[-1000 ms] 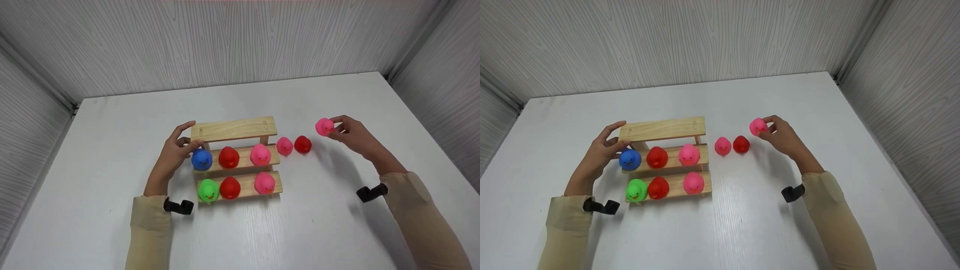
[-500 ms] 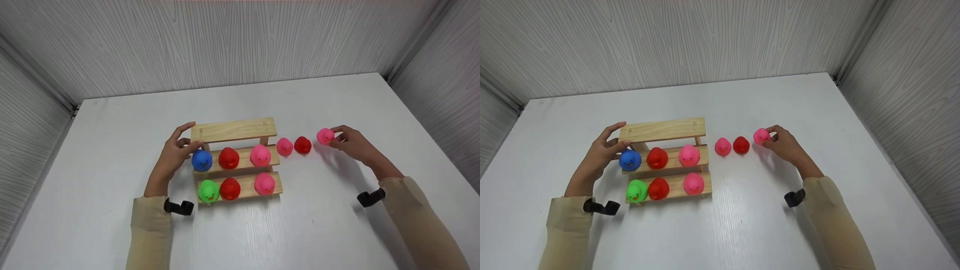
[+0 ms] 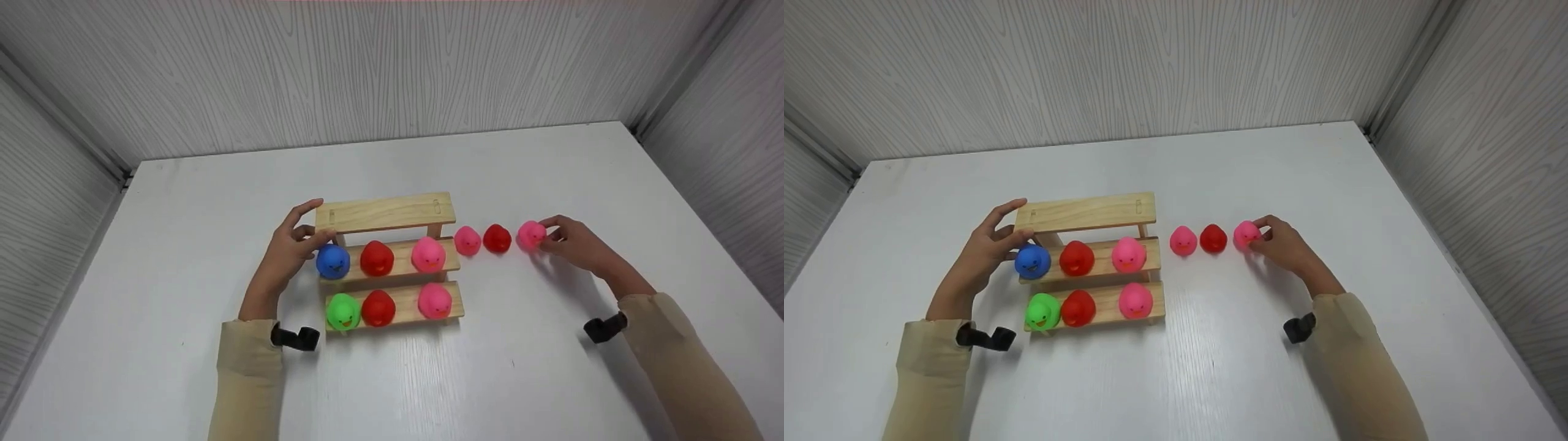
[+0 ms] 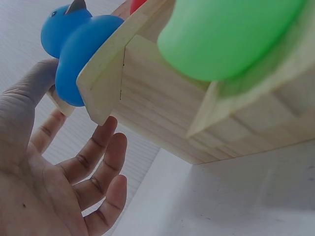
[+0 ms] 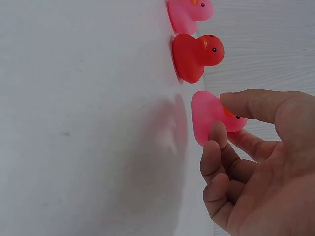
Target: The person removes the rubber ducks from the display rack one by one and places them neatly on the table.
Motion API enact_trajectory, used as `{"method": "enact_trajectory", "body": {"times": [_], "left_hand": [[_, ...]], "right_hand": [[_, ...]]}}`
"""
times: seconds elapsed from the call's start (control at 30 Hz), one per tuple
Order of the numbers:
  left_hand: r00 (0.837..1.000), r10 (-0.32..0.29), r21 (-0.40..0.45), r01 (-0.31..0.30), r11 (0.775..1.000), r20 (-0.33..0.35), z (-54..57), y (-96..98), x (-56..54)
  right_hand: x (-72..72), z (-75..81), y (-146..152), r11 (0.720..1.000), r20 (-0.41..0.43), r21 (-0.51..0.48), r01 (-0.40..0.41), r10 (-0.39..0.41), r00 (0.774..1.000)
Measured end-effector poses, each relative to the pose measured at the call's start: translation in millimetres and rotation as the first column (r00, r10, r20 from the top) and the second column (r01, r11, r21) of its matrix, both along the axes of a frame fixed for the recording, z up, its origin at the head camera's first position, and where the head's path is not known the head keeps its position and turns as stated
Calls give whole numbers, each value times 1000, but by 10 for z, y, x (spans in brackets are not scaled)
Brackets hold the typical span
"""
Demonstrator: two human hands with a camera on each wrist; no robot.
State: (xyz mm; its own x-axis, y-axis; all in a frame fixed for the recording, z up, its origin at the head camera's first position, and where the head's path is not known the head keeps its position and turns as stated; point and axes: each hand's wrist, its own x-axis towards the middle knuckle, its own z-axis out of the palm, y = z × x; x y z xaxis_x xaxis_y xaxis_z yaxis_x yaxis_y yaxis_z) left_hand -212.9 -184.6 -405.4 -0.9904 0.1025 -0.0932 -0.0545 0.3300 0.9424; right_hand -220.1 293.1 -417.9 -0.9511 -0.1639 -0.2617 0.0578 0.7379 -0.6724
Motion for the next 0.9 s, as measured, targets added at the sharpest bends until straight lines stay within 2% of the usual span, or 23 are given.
{"method": "enact_trajectory", "body": {"times": [0.3,0.53,0.9], "left_hand": [[1000,-3,0,3,1000,5,-4,2,-4],[1000,-12,17,12,1000,-13,14,4,0],[1000,-6,28,6,1000,-3,7,3,6]], "right_hand": [[-38,-36,-30,999,45,31,7,-9,999],[-44,-45,-43,1000,54,14,10,-11,998],[-31,-39,-55,1000,50,29,10,-11,999]]}}
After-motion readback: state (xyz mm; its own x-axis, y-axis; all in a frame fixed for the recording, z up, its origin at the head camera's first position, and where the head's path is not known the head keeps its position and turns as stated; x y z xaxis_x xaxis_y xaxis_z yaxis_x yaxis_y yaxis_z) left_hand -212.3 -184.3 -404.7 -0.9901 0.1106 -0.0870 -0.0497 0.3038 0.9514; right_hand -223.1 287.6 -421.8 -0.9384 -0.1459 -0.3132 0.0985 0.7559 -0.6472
